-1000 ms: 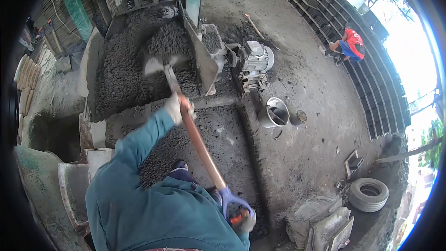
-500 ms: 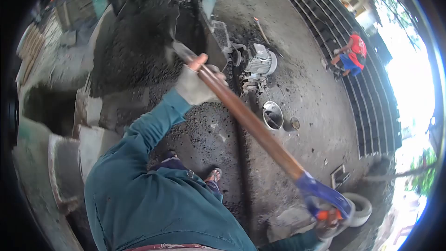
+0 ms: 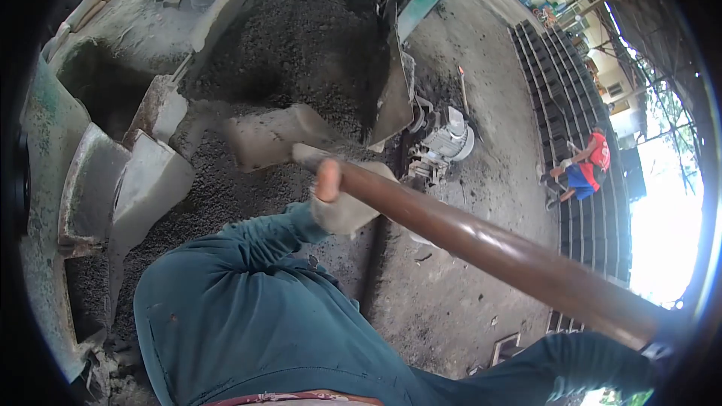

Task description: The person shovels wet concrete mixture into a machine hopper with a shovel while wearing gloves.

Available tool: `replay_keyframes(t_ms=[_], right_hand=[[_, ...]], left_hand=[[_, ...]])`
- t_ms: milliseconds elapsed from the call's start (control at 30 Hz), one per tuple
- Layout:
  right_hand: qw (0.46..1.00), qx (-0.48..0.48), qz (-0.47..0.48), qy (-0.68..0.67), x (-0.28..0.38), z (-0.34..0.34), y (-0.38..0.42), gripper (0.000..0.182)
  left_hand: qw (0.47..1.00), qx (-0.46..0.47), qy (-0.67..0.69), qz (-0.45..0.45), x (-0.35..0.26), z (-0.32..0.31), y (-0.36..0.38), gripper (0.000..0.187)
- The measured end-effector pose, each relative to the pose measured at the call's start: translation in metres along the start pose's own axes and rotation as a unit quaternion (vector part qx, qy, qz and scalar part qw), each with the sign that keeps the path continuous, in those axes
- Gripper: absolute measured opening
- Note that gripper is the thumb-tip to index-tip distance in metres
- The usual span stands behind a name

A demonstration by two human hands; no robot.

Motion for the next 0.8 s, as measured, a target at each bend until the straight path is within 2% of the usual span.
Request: replay_keyframes(t_ms=[33,133,167,267,300,333,367,467,500,567,600,633,700,733,767,800], right_hand=[[0.998,0.029,-0.004,-0.048,0.014,-0.039,-0.012,0.019],[0.975,0.107,-0.04,-0.193,0.056,-0.129,-0.025,0.015],[0.96,0.127,-0.06,-0.243,0.064,-0.149,-0.023,0.014],[0.913,0.126,-0.13,-0.365,0.067,-0.181,0.02,0.011],[0.986,0.043,-0.083,-0.136,0.052,-0.182,0.058,0.013],[0.993,-0.043,-0.034,0.104,0.049,-0.178,0.083,0.018],[0.971,0.023,-0.029,0.237,0.064,-0.191,0.098,0.014],[0.954,0.025,-0.217,0.204,0.005,-0.187,0.216,0.009],[0.943,-0.017,-0.326,0.066,-0.019,-0.188,0.266,0.012],[0.877,-0.054,-0.468,-0.098,-0.075,-0.199,0.392,0.015],[0.84,-0.06,-0.524,-0.127,-0.094,-0.193,0.433,0.013],[0.798,-0.071,-0.578,-0.154,-0.111,-0.187,0.474,0.011],[0.67,-0.102,-0.702,-0.219,-0.135,-0.18,0.519,0.008],[0.663,-0.095,-0.725,-0.161,-0.135,-0.17,0.523,0.009],[0.605,-0.056,-0.773,-0.182,-0.165,-0.158,0.579,0.007],[0.542,-0.011,-0.816,-0.2,-0.199,-0.146,0.645,0.007]], left_hand=[[0.998,-0.022,-0.016,-0.053,-0.032,0.0,-0.011,0.091],[0.981,-0.123,0.116,-0.098,-0.104,0.088,-0.049,0.096],[0.983,-0.136,0.069,-0.103,-0.121,0.117,-0.065,0.092],[0.952,-0.282,0.112,-0.038,-0.147,0.203,-0.096,0.078],[0.949,-0.29,0.124,-0.01,-0.146,0.232,-0.101,0.076],[0.945,-0.297,0.136,0.019,-0.141,0.264,-0.105,0.073],[0.94,-0.303,0.148,0.048,-0.138,0.279,-0.112,0.071],[0.896,-0.435,0.068,0.052,-0.135,0.295,-0.115,0.044],[0.901,-0.427,0.07,0.04,-0.132,0.303,-0.122,0.039],[0.904,-0.421,0.073,0.021,-0.124,0.319,-0.134,0.034],[0.844,-0.536,0.007,-0.009,-0.117,0.317,-0.133,0.031],[0.868,-0.495,0.019,-0.007,-0.103,0.302,-0.127,0.029],[0.929,-0.371,0.007,0.013,-0.074,0.239,-0.1,0.025],[0.944,-0.33,0.01,0.019,-0.057,0.206,-0.077,0.022],[0.957,-0.288,0.008,0.018,-0.039,0.177,-0.049,0.018],[0.959,-0.284,-0.007,0.004,-0.019,0.163,-0.014,0.016]])
Point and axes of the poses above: each hand's wrist, its own y-axis away from the middle knuckle, its own z-axis out of the back of the hand, x = y × z, the point moved 6 cm from there along -y, towards the middle knuckle, and after that the axes turned 7 degrees about -z, right-handed, at the moved point
